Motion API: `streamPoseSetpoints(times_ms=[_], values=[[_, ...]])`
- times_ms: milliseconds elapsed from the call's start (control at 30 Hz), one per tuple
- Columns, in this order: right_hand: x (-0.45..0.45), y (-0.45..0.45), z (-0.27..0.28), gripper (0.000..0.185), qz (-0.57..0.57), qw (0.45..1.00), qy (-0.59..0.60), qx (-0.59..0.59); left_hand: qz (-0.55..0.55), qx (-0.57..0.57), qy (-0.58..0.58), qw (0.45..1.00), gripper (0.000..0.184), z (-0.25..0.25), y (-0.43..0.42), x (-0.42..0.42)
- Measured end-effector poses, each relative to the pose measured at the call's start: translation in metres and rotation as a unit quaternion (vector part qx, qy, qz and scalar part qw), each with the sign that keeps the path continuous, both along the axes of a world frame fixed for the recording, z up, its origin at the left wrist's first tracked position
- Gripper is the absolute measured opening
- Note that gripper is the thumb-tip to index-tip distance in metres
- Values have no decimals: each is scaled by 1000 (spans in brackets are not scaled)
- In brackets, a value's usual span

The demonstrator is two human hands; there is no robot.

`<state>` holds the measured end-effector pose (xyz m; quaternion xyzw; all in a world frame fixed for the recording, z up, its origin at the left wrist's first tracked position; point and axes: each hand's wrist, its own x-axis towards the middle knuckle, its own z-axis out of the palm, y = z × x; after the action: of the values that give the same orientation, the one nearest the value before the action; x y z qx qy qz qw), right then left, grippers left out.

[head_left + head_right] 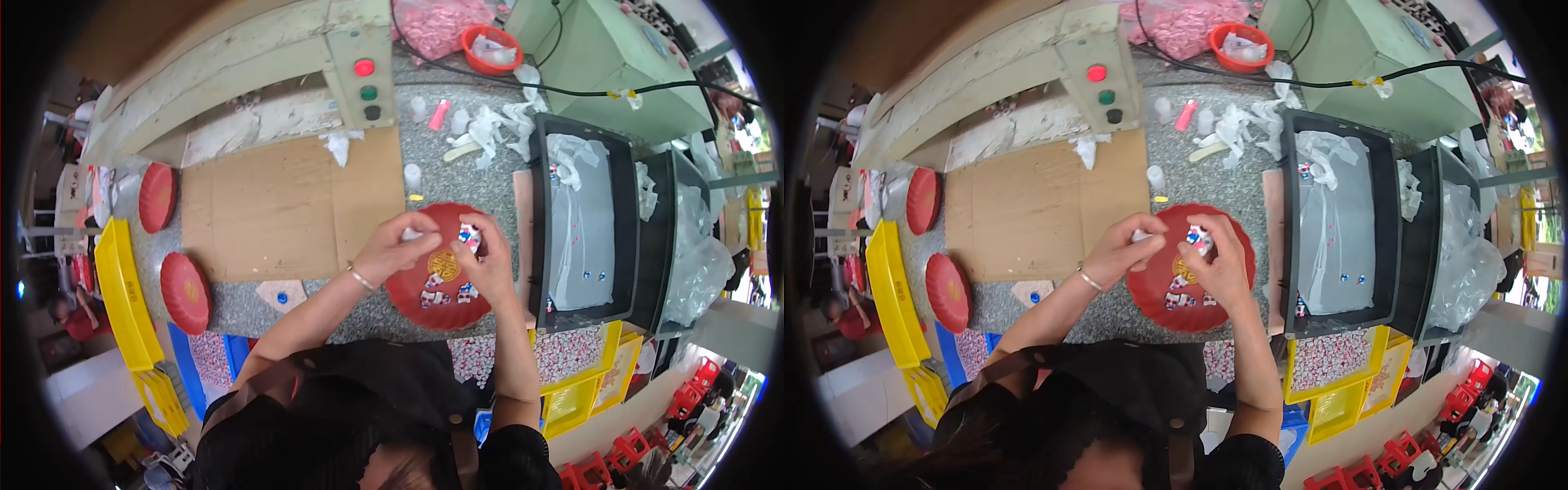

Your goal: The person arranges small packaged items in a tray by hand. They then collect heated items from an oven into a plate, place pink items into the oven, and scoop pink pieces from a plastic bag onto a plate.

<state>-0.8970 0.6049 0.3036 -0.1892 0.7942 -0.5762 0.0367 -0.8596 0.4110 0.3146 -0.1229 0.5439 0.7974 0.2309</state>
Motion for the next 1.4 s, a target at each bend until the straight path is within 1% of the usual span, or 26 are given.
streamPoseSetpoints(times_ms=[33,67,100,133,200,233,300,333,400,433,500,533,567,600,633,700,800,933,1000,1033,1100,1133,1200,1300,1333,1400], values=[[9,-6,8,39,18,1000,19,-5,7,-5,-4,1000,16,6,4,-1],[16,-11,14,39,35,999,39,-9,-21,-41,41,998,17,11,8,-2],[23,-13,19,42,64,998,28,9,-50,-77,88,992,17,14,9,-1],[28,-15,26,42,67,997,28,6,-47,-80,87,992,17,14,8,2],[38,-17,37,51,59,997,-40,43,-39,-39,118,992,18,10,5,9],[42,-18,37,51,60,997,-38,42,-39,-41,120,991,18,12,5,12],[49,-21,31,60,44,999,-21,12,-23,-51,154,986,19,15,5,19],[53,-23,31,60,44,999,-20,11,-23,-53,155,986,19,16,4,22],[59,-25,30,65,53,993,-90,-56,-17,-79,206,975,19,17,1,27],[62,-25,24,65,54,993,-88,-56,-17,-79,207,975,19,20,0,29],[68,-22,12,62,55,979,-136,-141,-4,-102,226,969,19,29,-3,33],[70,-19,11,62,56,979,-134,-140,-3,-102,228,968,19,29,-4,34],[72,-17,12,57,59,928,-262,-257,-1,-105,241,965,20,27,-6,36],[74,-16,13,53,60,847,-381,-365,-1,-107,254,961,20,26,-7,37],[77,-17,15,53,60,848,-380,-365,-1,-107,255,961,20,25,-7,38],[82,-18,21,48,59,826,-395,-398,9,-74,261,963,21,22,-7,40],[83,-23,25,45,64,812,-392,-428,11,-73,242,967,21,19,-9,45],[81,-26,26,44,51,812,-405,-416,15,-62,268,961,21,13,-11,48],[79,-26,19,44,77,765,-435,-469,8,-61,241,969,21,13,-12,50],[80,-27,20,44,75,764,-436,-469,7,-60,239,969,21,13,-13,50],[81,-30,23,44,57,729,-458,-506,14,-56,223,973,21,13,-14,51],[81,-29,22,44,56,728,-459,-506,13,-56,221,974,21,14,-15,51],[81,-29,20,44,71,692,-473,-541,23,-50,240,969,20,15,-16,52],[85,-34,31,41,32,680,-494,-541,37,-18,207,978,20,14,-18,52],[85,-33,25,41,31,679,-494,-541,36,-18,205,978,20,16,-19,53],[85,-29,10,42,69,653,-498,-567,45,3,195,980,21,21,-20,53]])
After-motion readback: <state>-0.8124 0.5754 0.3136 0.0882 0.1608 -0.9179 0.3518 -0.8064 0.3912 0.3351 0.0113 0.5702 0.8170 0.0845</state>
